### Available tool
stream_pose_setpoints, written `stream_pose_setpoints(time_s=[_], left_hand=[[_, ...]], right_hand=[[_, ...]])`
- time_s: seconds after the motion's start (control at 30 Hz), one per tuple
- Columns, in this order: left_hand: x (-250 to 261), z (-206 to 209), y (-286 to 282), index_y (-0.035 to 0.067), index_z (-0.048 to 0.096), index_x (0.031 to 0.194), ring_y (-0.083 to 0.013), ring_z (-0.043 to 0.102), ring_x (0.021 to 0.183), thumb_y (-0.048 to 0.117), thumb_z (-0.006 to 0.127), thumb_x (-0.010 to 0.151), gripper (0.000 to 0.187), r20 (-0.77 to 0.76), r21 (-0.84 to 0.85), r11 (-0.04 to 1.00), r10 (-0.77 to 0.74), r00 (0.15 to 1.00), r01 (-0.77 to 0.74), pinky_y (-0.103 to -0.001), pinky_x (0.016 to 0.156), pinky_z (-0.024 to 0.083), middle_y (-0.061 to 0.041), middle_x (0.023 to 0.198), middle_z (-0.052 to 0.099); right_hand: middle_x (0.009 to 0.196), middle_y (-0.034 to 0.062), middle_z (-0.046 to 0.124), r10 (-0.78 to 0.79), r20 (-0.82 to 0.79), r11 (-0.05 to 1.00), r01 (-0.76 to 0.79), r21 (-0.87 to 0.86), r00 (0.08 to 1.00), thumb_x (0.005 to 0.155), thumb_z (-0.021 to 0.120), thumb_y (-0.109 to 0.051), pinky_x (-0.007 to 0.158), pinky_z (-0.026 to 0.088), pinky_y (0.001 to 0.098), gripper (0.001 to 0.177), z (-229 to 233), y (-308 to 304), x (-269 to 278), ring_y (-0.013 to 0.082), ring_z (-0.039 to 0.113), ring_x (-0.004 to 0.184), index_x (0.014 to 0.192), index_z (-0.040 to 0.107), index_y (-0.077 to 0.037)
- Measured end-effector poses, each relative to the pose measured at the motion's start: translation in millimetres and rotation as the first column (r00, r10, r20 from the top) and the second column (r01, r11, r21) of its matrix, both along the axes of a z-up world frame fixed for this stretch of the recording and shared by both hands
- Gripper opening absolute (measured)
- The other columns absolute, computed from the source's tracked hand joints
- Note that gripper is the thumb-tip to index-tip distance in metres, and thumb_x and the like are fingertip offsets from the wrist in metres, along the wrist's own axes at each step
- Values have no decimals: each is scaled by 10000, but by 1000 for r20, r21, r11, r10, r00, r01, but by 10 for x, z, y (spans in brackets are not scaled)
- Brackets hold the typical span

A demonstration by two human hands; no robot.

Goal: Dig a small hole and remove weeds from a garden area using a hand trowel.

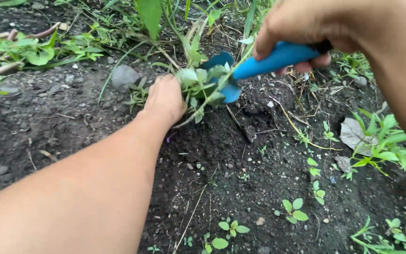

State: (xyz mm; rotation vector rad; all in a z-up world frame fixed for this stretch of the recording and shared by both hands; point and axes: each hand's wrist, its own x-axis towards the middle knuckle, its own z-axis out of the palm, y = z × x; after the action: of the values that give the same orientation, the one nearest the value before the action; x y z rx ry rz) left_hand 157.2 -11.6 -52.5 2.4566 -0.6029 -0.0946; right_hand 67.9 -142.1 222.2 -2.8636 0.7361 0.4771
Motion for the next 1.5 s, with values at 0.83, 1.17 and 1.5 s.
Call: stream_pose_setpoints(time_s=[0.83,1.17,1.5], left_hand=[[-1639,599,980,112,452,1395,-353,434,1391,423,631,958,566,-155,67,901,433,888,-428,-628,1104,347,-186,1506,459],[-2076,58,859,195,530,1361,-321,500,1317,143,601,951,418,-147,384,923,68,987,-7,-597,1080,372,-94,1364,555],[-1788,1018,1571,78,218,1517,-472,662,1029,198,689,882,800,-228,-104,725,649,726,-681,-546,879,528,-244,1224,615]], right_hand=[[1039,227,743,142,340,988,-154,7,930,847,737,-237,979,547,434,311,-1577,300,-501,368,720,1038,1126,744,-98],[928,117,762,-194,198,957,141,254,961,791,826,-289,660,523,388,383,-672,82,-916,248,653,727,1172,810,-251],[796,120,744,-397,-249,754,468,460,883,913,608,-435,402,339,402,410,-96,-1094,-1170,247,492,436,1315,658,-374]])
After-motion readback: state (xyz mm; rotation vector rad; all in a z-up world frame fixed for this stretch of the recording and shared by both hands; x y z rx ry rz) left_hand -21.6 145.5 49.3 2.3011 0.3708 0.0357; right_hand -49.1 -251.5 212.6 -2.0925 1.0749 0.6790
